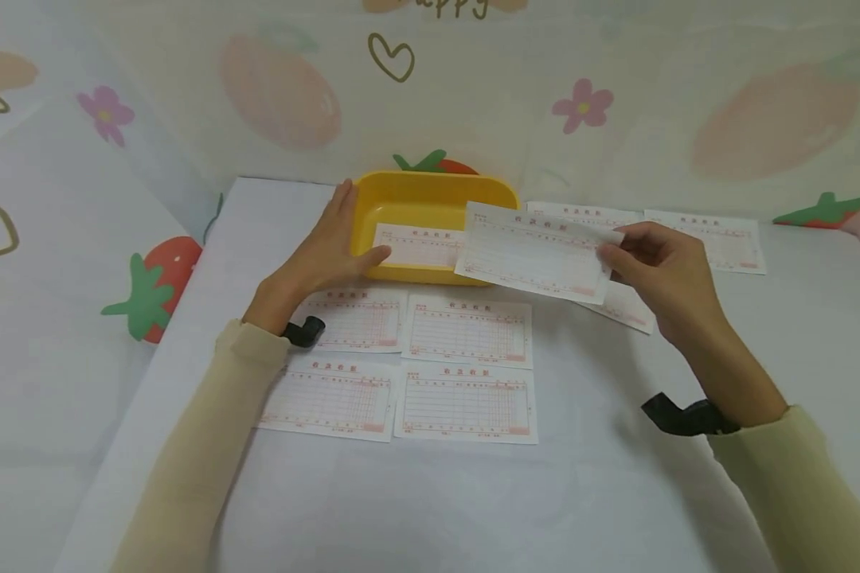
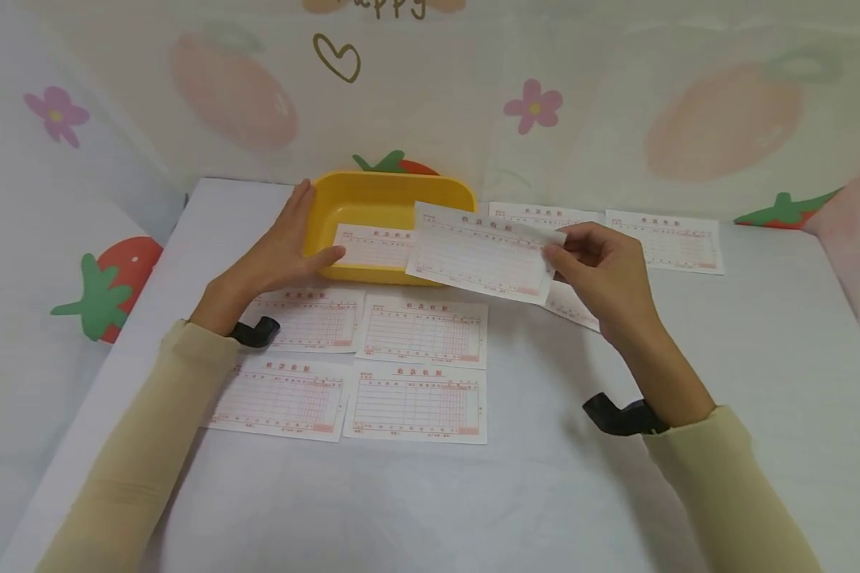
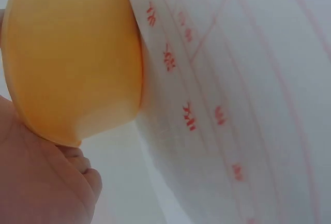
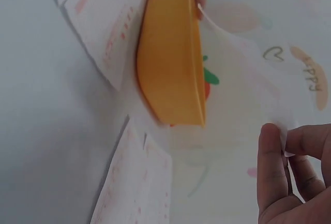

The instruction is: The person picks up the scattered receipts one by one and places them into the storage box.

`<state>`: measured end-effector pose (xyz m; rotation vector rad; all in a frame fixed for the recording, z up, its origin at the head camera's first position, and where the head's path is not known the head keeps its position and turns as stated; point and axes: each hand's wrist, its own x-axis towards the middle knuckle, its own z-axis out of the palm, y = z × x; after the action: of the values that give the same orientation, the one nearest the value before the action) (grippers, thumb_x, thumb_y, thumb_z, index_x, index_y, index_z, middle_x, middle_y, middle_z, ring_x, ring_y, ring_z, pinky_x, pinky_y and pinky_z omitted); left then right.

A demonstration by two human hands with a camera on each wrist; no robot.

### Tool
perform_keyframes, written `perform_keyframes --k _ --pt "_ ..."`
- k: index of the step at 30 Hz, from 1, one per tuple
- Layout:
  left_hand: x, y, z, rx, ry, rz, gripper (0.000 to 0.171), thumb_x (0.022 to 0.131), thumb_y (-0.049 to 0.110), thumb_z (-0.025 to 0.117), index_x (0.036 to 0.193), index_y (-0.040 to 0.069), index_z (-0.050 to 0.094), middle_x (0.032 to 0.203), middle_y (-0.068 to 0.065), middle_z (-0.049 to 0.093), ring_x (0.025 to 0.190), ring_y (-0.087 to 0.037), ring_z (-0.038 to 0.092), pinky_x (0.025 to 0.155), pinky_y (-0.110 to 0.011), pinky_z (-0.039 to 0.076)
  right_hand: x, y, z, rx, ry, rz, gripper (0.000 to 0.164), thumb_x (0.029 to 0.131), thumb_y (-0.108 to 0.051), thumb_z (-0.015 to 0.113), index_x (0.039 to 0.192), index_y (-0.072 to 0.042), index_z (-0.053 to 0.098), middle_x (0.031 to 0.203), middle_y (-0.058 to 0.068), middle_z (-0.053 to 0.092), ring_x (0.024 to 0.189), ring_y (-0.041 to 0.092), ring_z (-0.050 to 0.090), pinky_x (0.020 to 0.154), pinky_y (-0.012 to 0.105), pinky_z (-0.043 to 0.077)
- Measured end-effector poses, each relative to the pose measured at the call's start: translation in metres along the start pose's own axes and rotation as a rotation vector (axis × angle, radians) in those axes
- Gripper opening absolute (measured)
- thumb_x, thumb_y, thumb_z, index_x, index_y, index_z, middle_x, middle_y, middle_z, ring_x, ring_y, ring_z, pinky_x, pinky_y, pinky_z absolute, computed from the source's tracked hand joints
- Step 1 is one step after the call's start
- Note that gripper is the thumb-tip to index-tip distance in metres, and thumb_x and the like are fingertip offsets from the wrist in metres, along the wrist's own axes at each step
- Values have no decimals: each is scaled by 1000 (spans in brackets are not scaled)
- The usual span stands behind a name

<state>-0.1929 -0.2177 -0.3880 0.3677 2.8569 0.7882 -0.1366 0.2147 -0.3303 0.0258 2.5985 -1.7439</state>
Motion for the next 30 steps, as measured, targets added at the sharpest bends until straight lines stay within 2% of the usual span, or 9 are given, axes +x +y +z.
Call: perform_keyframes --k 5,10,16,23,30 --pt "1 -1 4 13 15 -3 112 99 63 54 169 8 -15 179 -6 -19 169 -27 -10 138 -52 6 24 -10 24 -29 -80 17 33 100 -26 73 124 -4 69 112 -6 67 95 6 70 83 15 62" --pt "0 -1 5 18 22 -16 112 99 63 54 169 9 -14 179 -6 -18 169 -27 -10 138 -52 7 47 -21 45 -104 -120 39 39 102 -28 71 134 -6 67 126 7 65 104 15 68 92 22 62" --pt "4 0 8 5 25 -6 113 98 64 55 169 8 -13 180 -8 -16 169 -29 -8 138 -52 6 63 -29 64 -135 -153 8 35 103 -23 68 133 -5 67 126 11 65 105 21 67 98 31 62" --pt "7 7 14 -7 -2 17 113 98 66 53 169 8 -14 179 -6 -18 169 -27 -11 138 -51 6 73 -26 73 -209 -185 -13 34 103 -23 69 131 -4 68 126 14 68 104 21 67 86 17 61" --pt "8 12 11 2 17 32 113 98 66 53 169 7 -13 180 -8 -16 169 -27 -10 138 -49 6 82 -25 78 -271 -183 -51 35 102 -23 70 132 -4 69 127 15 69 110 24 65 85 16 55"
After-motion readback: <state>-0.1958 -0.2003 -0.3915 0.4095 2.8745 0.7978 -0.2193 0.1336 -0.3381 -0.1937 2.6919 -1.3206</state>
